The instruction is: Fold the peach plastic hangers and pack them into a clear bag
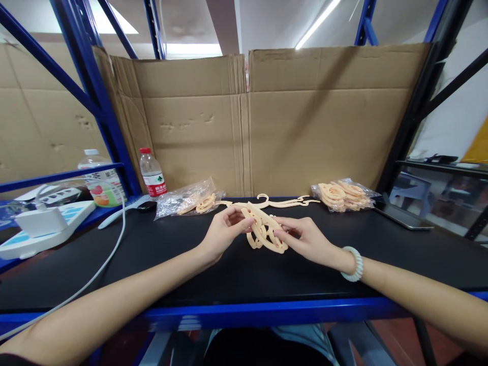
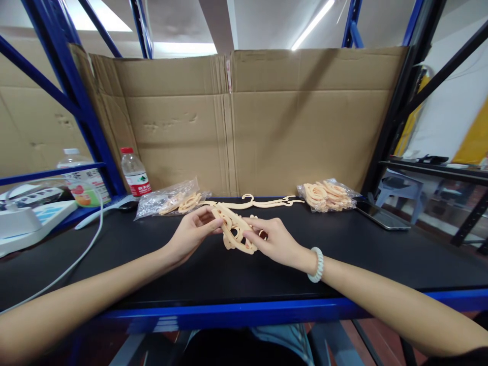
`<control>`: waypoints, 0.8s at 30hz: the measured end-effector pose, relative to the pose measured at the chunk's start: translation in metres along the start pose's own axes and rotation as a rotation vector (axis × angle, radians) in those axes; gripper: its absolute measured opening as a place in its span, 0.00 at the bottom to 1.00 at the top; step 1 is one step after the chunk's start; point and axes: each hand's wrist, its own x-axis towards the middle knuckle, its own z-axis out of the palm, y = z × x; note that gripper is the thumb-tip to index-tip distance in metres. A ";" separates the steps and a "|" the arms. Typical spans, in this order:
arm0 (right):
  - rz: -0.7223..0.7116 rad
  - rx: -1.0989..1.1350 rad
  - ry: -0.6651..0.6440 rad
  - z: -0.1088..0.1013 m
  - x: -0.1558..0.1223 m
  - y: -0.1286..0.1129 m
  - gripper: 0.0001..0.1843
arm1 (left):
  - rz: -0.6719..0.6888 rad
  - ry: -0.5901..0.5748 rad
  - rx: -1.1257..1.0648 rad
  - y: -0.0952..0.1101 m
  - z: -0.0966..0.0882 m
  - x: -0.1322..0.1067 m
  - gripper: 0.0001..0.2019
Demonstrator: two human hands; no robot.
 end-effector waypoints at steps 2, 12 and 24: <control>0.007 0.036 -0.042 -0.001 0.001 -0.001 0.20 | -0.021 0.000 0.013 0.001 0.001 0.000 0.13; 0.072 0.160 -0.093 -0.006 0.003 0.011 0.21 | -0.054 0.066 0.043 0.000 -0.015 0.011 0.11; 0.374 0.550 0.142 -0.021 0.017 0.041 0.16 | -0.288 0.169 0.306 -0.028 -0.063 0.047 0.12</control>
